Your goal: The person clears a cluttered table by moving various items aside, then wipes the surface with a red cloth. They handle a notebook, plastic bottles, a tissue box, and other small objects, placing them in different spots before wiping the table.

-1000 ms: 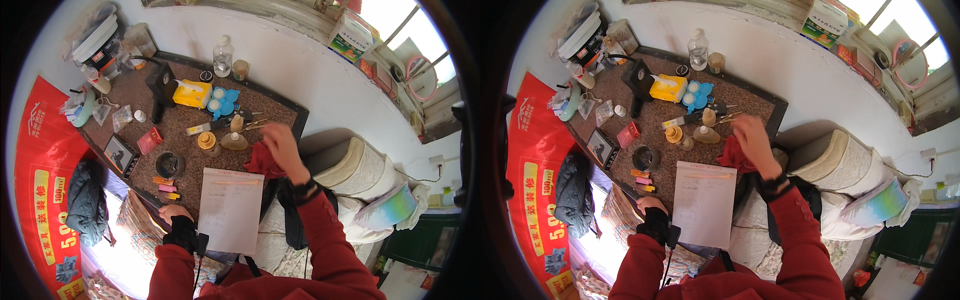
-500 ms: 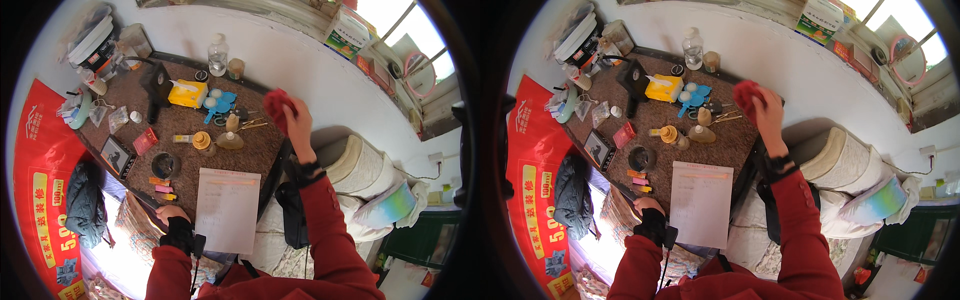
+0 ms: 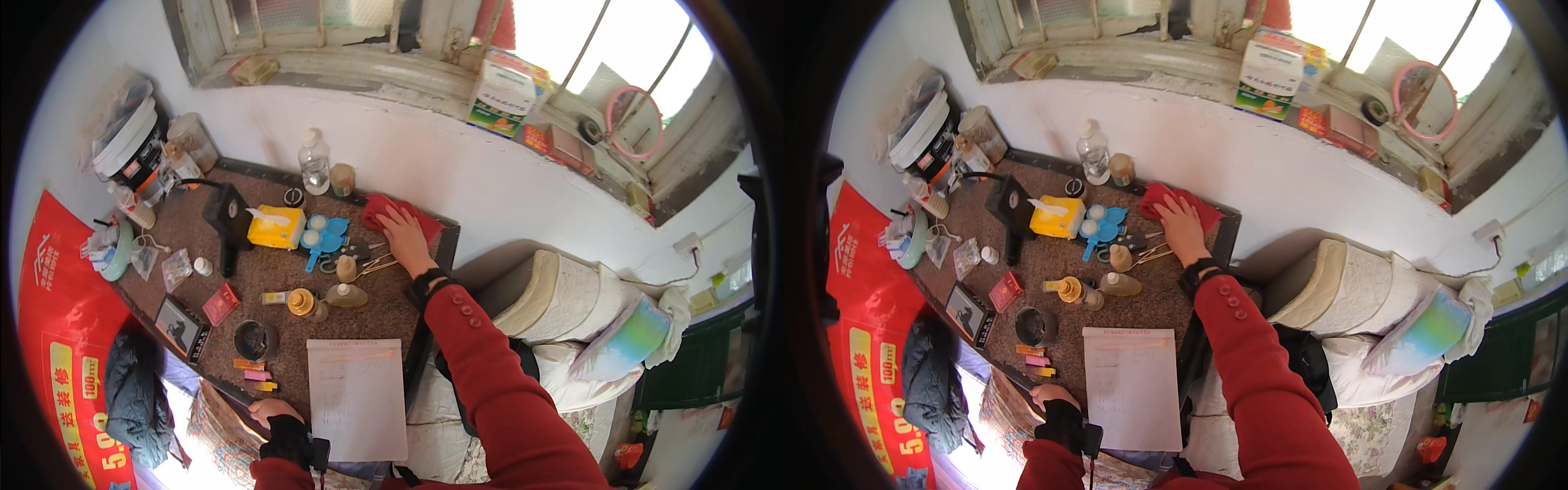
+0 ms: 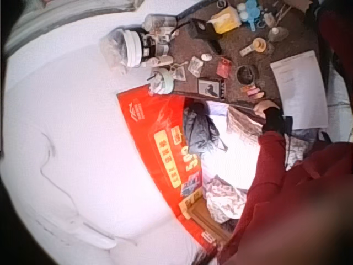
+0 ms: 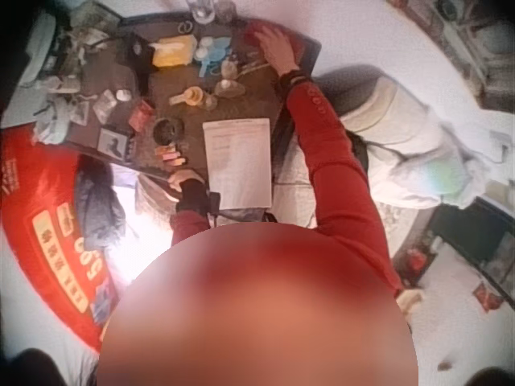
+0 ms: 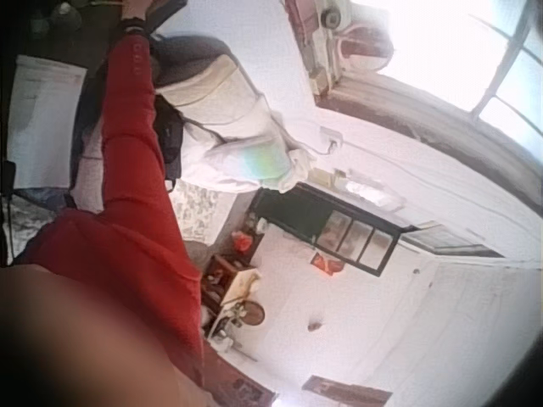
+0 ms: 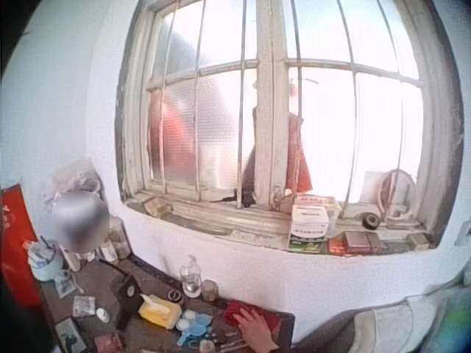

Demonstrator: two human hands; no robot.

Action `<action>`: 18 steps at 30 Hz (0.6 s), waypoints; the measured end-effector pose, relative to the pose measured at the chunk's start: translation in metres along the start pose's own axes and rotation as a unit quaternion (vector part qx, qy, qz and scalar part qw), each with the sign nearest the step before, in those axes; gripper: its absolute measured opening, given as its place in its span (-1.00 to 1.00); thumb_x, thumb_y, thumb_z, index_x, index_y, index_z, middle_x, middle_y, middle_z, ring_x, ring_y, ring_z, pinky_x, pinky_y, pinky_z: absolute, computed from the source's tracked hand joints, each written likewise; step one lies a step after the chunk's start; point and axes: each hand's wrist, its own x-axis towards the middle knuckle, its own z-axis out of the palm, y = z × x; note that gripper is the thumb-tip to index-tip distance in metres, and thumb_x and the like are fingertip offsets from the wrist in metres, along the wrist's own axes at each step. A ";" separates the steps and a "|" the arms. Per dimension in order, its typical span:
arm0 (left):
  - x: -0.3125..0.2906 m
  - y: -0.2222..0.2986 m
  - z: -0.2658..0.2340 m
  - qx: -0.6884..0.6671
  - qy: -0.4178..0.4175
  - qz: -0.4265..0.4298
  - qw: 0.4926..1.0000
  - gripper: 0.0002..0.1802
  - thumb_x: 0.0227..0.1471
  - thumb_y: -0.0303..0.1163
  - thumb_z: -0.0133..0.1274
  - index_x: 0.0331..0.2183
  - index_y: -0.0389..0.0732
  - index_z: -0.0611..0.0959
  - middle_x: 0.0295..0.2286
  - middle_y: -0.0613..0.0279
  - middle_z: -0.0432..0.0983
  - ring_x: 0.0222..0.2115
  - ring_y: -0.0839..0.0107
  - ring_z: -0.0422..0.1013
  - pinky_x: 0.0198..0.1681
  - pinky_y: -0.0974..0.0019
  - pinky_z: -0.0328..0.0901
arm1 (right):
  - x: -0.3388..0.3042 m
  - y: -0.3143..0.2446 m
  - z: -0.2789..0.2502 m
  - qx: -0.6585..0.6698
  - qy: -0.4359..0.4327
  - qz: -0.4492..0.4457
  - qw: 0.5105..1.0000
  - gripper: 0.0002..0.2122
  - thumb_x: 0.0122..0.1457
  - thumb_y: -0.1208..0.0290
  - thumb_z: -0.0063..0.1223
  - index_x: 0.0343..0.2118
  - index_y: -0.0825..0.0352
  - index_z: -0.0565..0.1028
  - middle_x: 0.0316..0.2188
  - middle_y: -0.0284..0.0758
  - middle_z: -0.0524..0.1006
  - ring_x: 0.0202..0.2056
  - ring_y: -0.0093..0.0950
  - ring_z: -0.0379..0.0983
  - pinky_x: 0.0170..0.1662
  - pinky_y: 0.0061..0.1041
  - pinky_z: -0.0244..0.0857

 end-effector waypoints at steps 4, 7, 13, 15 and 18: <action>0.012 -0.004 0.019 -0.046 -0.059 -0.031 0.997 -0.52 0.31 -0.22 -0.49 -0.04 -0.24 0.48 -0.08 0.00 0.53 -0.09 0.15 0.51 -0.09 0.20 0.45 | -0.041 0.034 -0.036 -0.037 0.014 0.081 0.996 -0.63 0.24 0.40 -0.03 0.12 0.06 0.43 0.24 -0.33 0.30 0.26 -0.11 0.14 0.25 -0.02 0.09; 0.008 0.001 0.008 -0.064 -0.022 -0.013 0.998 -0.55 0.29 -0.23 -0.41 -0.04 -0.29 0.47 -0.11 -0.01 0.53 -0.08 0.17 0.50 -0.10 0.21 0.45 | -0.060 0.043 -0.046 -0.025 0.061 0.072 0.995 -0.64 0.23 0.45 -0.03 0.11 0.15 0.43 0.22 -0.23 0.31 0.24 -0.09 0.16 0.28 -0.14 0.06; -0.003 0.012 -0.022 0.544 -0.135 0.317 0.765 -0.53 0.07 -0.11 0.06 -0.09 -0.25 0.54 -0.17 0.15 0.55 -0.07 0.25 0.50 -0.22 0.27 0.44 | -0.106 0.026 -0.050 0.000 0.063 0.117 0.991 -0.65 0.21 0.55 -0.09 0.07 0.25 0.45 0.17 -0.12 0.35 0.20 -0.07 0.19 0.29 -0.16 0.04; 0.006 0.007 -0.009 0.335 -0.095 0.182 0.919 -0.49 0.03 -0.08 0.11 -0.09 -0.26 0.58 -0.13 0.17 0.53 -0.05 0.23 0.48 -0.21 0.27 0.41 | -0.132 0.011 -0.053 0.027 0.132 0.081 0.988 -0.66 0.21 0.58 -0.08 0.06 0.27 0.45 0.17 -0.12 0.35 0.17 -0.07 0.22 0.27 -0.19 0.09; 0.028 -0.005 0.022 0.238 -0.063 0.169 0.954 -0.43 0.09 -0.10 0.05 0.03 -0.31 0.53 -0.03 0.14 0.50 -0.01 0.19 0.44 -0.11 0.24 0.37 | -0.172 -0.019 -0.059 0.071 0.123 0.101 0.985 -0.62 0.18 0.63 -0.06 0.07 0.25 0.45 0.21 -0.17 0.32 0.10 -0.04 0.27 0.19 -0.23 0.19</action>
